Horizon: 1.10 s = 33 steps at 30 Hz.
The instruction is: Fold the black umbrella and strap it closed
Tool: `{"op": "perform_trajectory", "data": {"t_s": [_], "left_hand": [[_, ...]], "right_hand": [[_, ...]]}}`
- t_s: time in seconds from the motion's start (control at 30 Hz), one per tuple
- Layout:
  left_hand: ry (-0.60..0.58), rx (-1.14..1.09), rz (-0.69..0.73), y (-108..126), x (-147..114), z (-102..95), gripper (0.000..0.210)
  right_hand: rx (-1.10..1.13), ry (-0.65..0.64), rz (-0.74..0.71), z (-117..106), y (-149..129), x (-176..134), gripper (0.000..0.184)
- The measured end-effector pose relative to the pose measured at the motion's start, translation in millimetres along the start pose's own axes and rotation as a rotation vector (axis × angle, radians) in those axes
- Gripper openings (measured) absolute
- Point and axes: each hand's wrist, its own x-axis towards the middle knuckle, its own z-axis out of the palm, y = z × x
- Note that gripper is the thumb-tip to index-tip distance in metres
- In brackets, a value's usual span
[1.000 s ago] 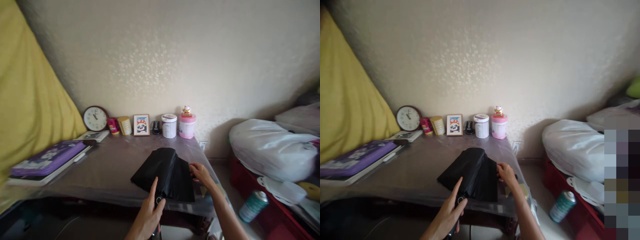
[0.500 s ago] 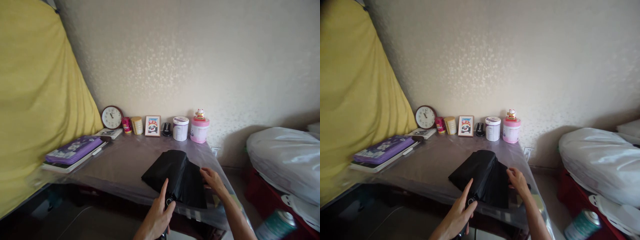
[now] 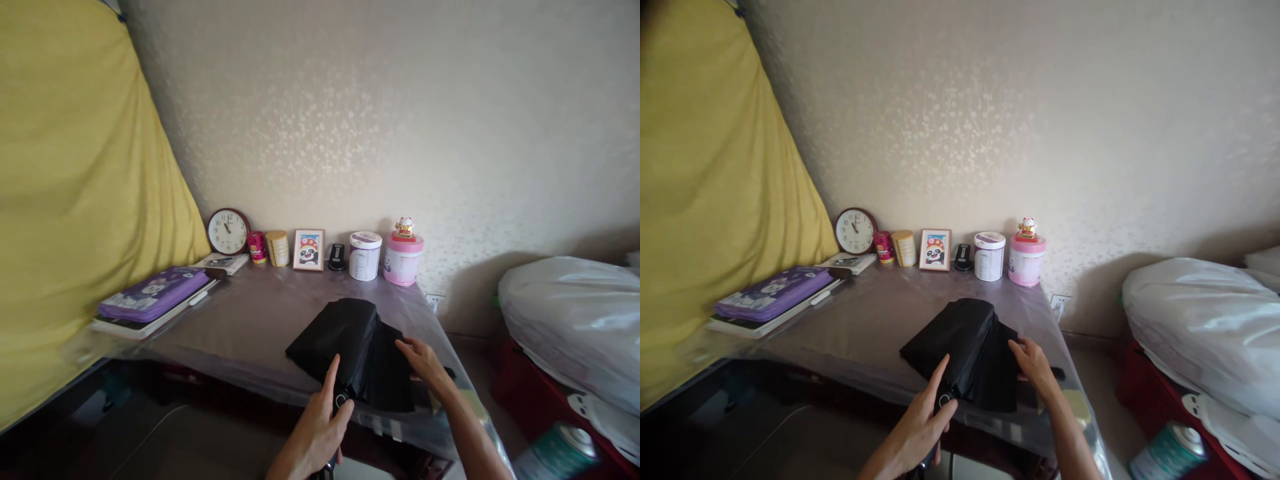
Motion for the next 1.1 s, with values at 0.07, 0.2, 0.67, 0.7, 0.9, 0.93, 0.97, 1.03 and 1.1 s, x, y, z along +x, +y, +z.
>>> {"op": "perform_trajectory", "data": {"t_s": [0.07,0.2,0.67,0.7,0.9,0.93,0.97,1.03,1.1], "left_hand": [[-0.013,-0.005,-0.005,1,0,-0.5,0.066],[-0.013,-0.007,-0.007,0,-1,-0.6,0.067],[-0.002,0.063,-0.101,10,-7,0.6,0.072],[0.004,0.060,-0.101,11,-7,0.8,0.072],[0.021,0.031,-0.077,12,-8,0.8,0.074],[0.022,0.014,-0.078,13,-9,0.7,0.074],[0.022,-0.007,-0.078,14,-9,0.7,0.074],[0.023,-0.061,-0.071,17,-10,0.9,0.075],[0.018,-0.124,-0.058,21,-11,1.5,0.076]], "right_hand": [[0.016,0.004,-0.011,1,2,2,0.038],[0.097,-0.020,-0.059,1,3,2,0.036],[0.449,-0.166,-0.151,34,-18,-21,0.037],[0.416,-0.161,-0.146,36,-17,-20,0.039],[0.310,-0.102,-0.108,28,-15,-18,0.032],[0.328,-0.104,-0.112,24,-16,-18,0.029],[0.355,-0.111,-0.117,19,-17,-19,0.028],[0.427,-0.133,-0.120,9,-20,-21,0.028],[0.505,-0.161,-0.115,-1,-21,-23,0.031]]}}
